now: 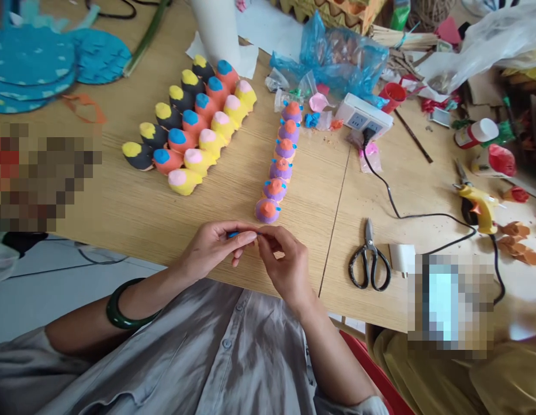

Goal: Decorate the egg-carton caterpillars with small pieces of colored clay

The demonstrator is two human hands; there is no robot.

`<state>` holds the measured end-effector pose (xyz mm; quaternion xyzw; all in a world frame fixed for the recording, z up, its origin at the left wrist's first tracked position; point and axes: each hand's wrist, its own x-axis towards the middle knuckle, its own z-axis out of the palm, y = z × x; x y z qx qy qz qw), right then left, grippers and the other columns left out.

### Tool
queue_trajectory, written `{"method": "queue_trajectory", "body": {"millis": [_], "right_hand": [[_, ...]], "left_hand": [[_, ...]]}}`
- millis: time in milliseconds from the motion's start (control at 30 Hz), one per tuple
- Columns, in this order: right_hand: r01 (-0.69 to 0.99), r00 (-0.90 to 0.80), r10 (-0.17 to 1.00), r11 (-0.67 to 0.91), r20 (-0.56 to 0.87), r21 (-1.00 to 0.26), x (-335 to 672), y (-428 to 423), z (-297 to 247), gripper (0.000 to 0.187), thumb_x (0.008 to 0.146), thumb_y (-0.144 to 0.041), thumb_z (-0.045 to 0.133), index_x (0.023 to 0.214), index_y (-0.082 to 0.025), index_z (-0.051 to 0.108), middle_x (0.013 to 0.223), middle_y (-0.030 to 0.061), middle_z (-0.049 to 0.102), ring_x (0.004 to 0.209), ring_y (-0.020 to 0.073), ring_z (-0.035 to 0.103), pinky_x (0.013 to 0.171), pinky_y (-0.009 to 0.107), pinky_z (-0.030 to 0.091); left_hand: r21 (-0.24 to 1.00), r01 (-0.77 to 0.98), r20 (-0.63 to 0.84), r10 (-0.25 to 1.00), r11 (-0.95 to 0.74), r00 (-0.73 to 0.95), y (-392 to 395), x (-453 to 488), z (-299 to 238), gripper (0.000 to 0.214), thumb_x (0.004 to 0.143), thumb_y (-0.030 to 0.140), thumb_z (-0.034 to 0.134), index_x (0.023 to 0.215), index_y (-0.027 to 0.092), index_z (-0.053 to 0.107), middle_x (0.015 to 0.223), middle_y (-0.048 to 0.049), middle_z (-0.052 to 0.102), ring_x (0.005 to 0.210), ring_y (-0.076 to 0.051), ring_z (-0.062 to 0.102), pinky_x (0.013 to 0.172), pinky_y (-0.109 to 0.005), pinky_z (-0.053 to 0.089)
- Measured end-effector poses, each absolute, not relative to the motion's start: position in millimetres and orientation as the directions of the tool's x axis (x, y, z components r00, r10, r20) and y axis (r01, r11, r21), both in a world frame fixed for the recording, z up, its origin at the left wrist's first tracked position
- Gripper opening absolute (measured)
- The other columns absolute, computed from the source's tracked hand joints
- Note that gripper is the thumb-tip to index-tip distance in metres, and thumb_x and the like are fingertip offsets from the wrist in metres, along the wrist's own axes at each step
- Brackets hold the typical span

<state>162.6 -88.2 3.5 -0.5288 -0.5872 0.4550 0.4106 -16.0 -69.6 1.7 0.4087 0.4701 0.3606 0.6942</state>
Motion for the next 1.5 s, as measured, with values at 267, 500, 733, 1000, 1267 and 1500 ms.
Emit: {"method": "queue_trajectory", "body": {"millis": [267, 500, 733, 1000, 1267, 1500], "right_hand": [[0.393, -0.259, 0.951, 0.264, 0.169, -0.881, 160, -88, 8, 0.023, 0.103, -0.017, 0.059, 0.114, -0.022, 0.078, 0.085, 0.0021, 0.074, 0.067, 0.0113, 0.067, 0.058, 0.024, 0.056], [0.24, -0.116, 0.993, 0.026, -0.002, -0.97, 156, -95, 6, 0.026, 0.103, -0.036, 0.064, 0.121, -0.02, 0.073, 0.073, -0.0017, 0.068, 0.059, 0.0103, 0.065, 0.055, 0.023, 0.056], [-0.03, -0.03, 0.987, -0.157, -0.156, -0.987, 152, -97, 7, 0.028, 0.098, -0.049, 0.07, 0.098, -0.021, 0.07, 0.066, -0.004, 0.063, 0.054, 0.0089, 0.059, 0.055, 0.023, 0.057], [-0.082, 0.046, 0.992, -0.116, -0.121, -0.99, 147, -97, 0, 0.023, 0.093, -0.043, 0.077, 0.105, -0.024, 0.071, 0.081, -0.002, 0.067, 0.066, 0.011, 0.062, 0.059, 0.025, 0.062], [0.189, 0.075, 0.987, 0.126, 0.142, -0.974, 143, -95, -1, 0.006, 0.098, -0.027, 0.074, 0.103, -0.026, 0.073, 0.09, -0.0007, 0.067, 0.076, 0.0111, 0.065, 0.065, 0.025, 0.058], [0.175, 0.096, 0.991, 0.071, 0.089, -0.982, 141, -92, -2, 0.007, 0.098, -0.03, 0.073, 0.094, -0.024, 0.073, 0.089, 0.0006, 0.07, 0.074, 0.0125, 0.064, 0.064, 0.027, 0.056]], "left_hand": [[0.902, -0.123, -0.356, 0.875, 0.413, 0.328, -74, -24, -6, 0.039, 0.09, 0.052, 0.08, 0.082, 0.015, 0.078, 0.057, 0.0034, 0.059, 0.048, -0.007, 0.052, 0.047, -0.019, 0.046], [0.905, -0.215, -0.33, 0.924, 0.367, 0.193, -77, -20, 0, 0.039, 0.089, 0.05, 0.081, 0.074, 0.014, 0.076, 0.069, -0.0006, 0.068, 0.046, -0.006, 0.05, 0.043, -0.02, 0.045], [0.879, -0.32, -0.341, 0.935, 0.355, 0.1, -80, -14, 2, 0.041, 0.087, 0.051, 0.084, 0.071, 0.014, 0.077, 0.072, -0.0024, 0.069, 0.046, -0.003, 0.045, 0.042, -0.018, 0.041], [0.886, -0.307, -0.342, 0.937, 0.348, 0.076, -80, -6, -1, 0.037, 0.086, 0.052, 0.085, 0.079, 0.015, 0.082, 0.073, -0.003, 0.07, 0.047, -0.006, 0.048, 0.041, -0.02, 0.041], [0.963, -0.11, -0.232, 0.965, 0.246, 0.124, -85, -9, -5, 0.034, 0.1, 0.042, 0.072, 0.078, 0.018, 0.078, 0.052, 0.0037, 0.056, 0.048, -0.008, 0.052, 0.053, -0.022, 0.044], [0.937, -0.134, -0.297, 0.938, 0.323, 0.18, -82, -14, -2, 0.035, 0.099, 0.05, 0.072, 0.088, 0.017, 0.08, 0.068, -0.0002, 0.066, 0.056, -0.011, 0.056, 0.057, -0.024, 0.048]]}}
